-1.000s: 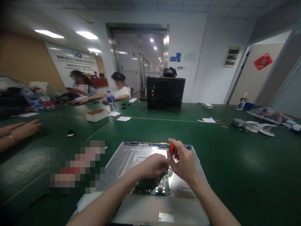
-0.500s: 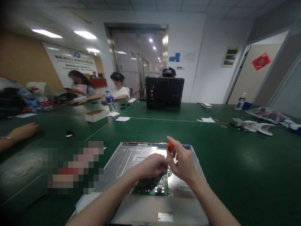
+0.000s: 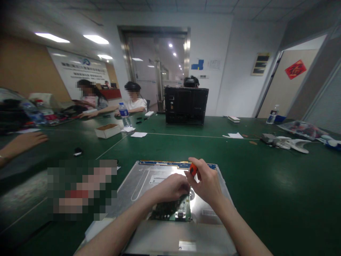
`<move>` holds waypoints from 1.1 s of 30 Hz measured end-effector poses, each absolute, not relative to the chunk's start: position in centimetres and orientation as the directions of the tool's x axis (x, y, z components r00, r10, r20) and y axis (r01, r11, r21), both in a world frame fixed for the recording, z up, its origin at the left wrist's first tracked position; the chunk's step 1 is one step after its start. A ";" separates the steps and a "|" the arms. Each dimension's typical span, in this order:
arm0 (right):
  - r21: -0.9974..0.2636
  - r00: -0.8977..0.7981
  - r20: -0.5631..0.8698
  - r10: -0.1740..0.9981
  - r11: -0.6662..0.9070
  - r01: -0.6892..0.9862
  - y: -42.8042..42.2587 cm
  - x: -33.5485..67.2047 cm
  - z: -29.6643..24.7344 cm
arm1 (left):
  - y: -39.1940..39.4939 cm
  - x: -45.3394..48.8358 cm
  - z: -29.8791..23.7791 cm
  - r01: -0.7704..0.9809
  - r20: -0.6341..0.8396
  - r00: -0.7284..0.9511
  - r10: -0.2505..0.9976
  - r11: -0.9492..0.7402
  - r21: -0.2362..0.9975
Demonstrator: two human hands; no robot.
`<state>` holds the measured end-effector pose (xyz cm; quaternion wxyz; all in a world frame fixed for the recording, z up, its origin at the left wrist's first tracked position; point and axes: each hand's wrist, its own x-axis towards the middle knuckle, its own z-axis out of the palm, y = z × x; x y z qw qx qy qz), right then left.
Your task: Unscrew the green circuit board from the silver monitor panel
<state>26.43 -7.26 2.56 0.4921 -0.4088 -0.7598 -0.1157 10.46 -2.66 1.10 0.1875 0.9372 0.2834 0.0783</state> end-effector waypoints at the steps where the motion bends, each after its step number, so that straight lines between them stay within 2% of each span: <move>1: -0.234 -0.183 0.838 0.514 0.642 0.730 -7.3 26.4 2.6 | -2.6 10.5 1.1 0.497 0.047 0.829 0.558 -0.772 0.395; 8: -0.310 -0.188 0.794 0.578 0.651 0.693 -7.9 26.4 2.9 | -2.6 10.4 0.8 0.478 0.068 0.840 0.538 -0.794 0.376; 23: -0.235 -0.173 0.840 0.514 0.632 0.738 -7.4 26.4 2.7 | -2.8 10.3 1.1 0.489 0.062 0.831 0.553 -0.780 0.390; 33: -0.315 -0.180 0.789 0.587 0.639 0.702 -7.9 26.5 2.8 | -2.7 10.5 1.2 0.502 0.044 0.831 0.554 -0.782 0.371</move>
